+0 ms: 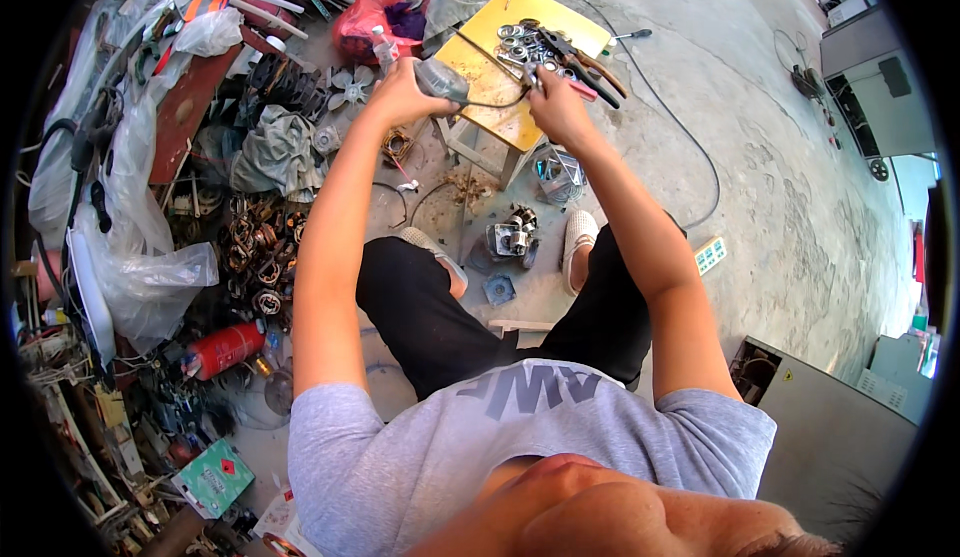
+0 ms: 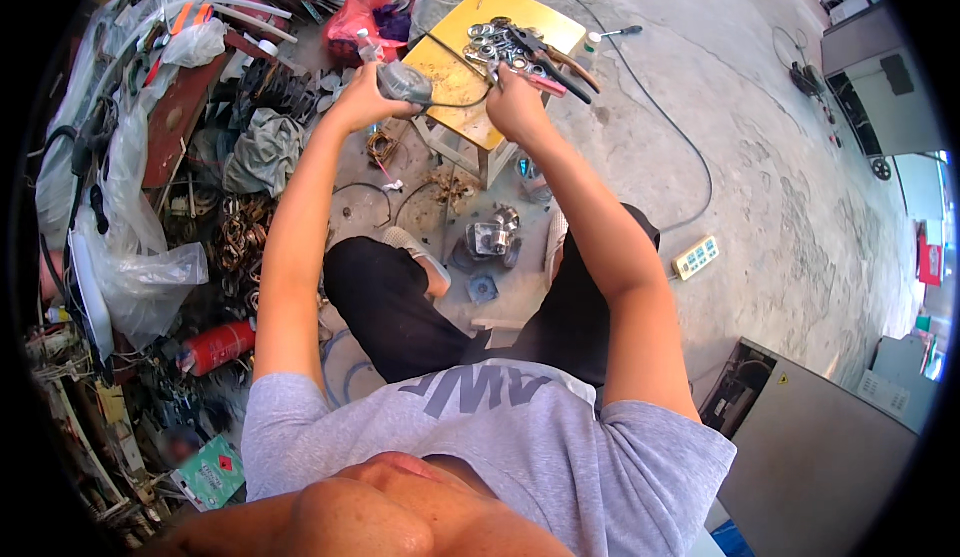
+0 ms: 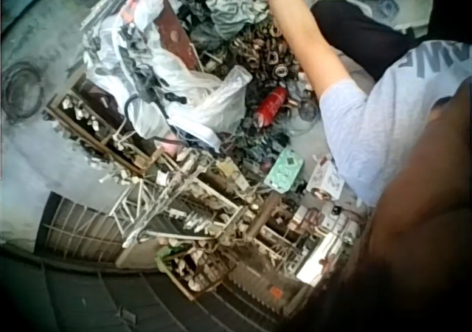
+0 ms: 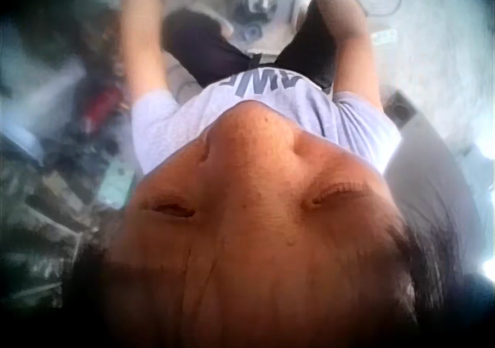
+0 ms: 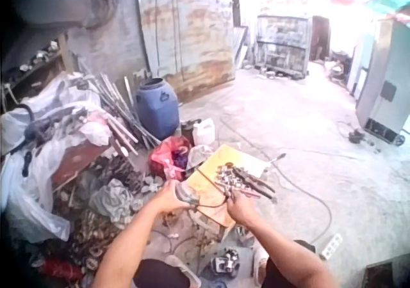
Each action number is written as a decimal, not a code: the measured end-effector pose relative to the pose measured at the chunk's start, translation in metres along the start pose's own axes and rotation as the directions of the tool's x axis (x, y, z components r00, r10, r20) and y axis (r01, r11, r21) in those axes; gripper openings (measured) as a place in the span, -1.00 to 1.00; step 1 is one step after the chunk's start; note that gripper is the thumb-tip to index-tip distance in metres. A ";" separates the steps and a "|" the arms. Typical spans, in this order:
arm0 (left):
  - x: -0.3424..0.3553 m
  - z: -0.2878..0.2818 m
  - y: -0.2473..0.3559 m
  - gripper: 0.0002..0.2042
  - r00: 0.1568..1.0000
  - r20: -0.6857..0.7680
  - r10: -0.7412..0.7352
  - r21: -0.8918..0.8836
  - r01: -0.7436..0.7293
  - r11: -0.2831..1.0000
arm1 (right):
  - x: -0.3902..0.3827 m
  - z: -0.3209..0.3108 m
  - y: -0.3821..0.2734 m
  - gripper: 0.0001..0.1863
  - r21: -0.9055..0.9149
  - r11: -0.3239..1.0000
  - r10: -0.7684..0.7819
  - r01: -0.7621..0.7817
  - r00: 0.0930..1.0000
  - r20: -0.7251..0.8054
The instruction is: The person disassembles a metal alternator housing by hand and with tools. They use pliers to pull internal components out of the casing and use a screwdriver to pry and manipulate the internal assembly on a small table.
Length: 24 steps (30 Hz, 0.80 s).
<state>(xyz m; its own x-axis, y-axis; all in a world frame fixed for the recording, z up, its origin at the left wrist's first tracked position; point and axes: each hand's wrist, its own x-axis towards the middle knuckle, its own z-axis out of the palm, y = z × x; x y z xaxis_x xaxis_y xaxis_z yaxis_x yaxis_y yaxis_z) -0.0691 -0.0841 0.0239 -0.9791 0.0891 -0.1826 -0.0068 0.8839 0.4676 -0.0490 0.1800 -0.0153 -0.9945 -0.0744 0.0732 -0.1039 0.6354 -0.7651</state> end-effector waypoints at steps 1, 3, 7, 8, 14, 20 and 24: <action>0.000 0.002 0.001 0.12 0.996 -0.071 0.052 -0.005 -0.053 0.999 | 0.001 0.008 0.018 -0.44 -0.074 0.995 -0.072 0.069 0.996 -0.042; -0.007 0.012 -0.015 0.09 0.971 -0.208 0.115 -0.002 -0.118 0.993 | -0.005 0.007 -0.004 -0.42 -0.040 0.998 -0.039 0.039 0.999 0.018; -0.022 0.006 -0.003 -0.03 0.968 -0.248 0.039 -0.057 -0.055 0.997 | 0.003 0.008 -0.011 -0.41 0.031 0.997 -0.065 0.065 0.998 0.009; -0.033 0.005 -0.004 -0.14 0.948 -0.317 -0.032 -0.157 -0.019 0.987 | 0.005 0.007 -0.013 -0.42 0.091 0.994 -0.065 0.063 0.998 0.015; -0.067 -0.021 -0.041 -0.23 0.902 -0.292 -0.318 -0.775 -0.028 0.631 | 0.030 -0.023 -0.017 -0.44 0.625 0.777 0.041 -0.073 0.997 0.066; -0.070 -0.034 -0.043 -0.33 0.949 0.027 -0.315 -0.928 -0.094 -0.361 | 0.040 -0.033 0.008 -0.47 0.222 0.971 -0.087 0.091 0.996 -0.030; -0.066 -0.021 -0.024 -0.25 0.966 0.219 -0.135 -0.774 0.088 -0.627 | 0.010 0.010 -0.008 -0.54 0.038 0.996 -0.080 0.077 0.993 0.092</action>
<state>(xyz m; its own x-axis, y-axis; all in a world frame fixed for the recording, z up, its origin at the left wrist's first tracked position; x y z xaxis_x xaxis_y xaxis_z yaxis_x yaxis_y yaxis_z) -0.0083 -0.1206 0.0431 -0.9010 0.0675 -0.4284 -0.2387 -0.9019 0.3599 -0.0575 0.1660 -0.0147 -0.9779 -0.1949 0.0752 -0.1794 0.5986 -0.7807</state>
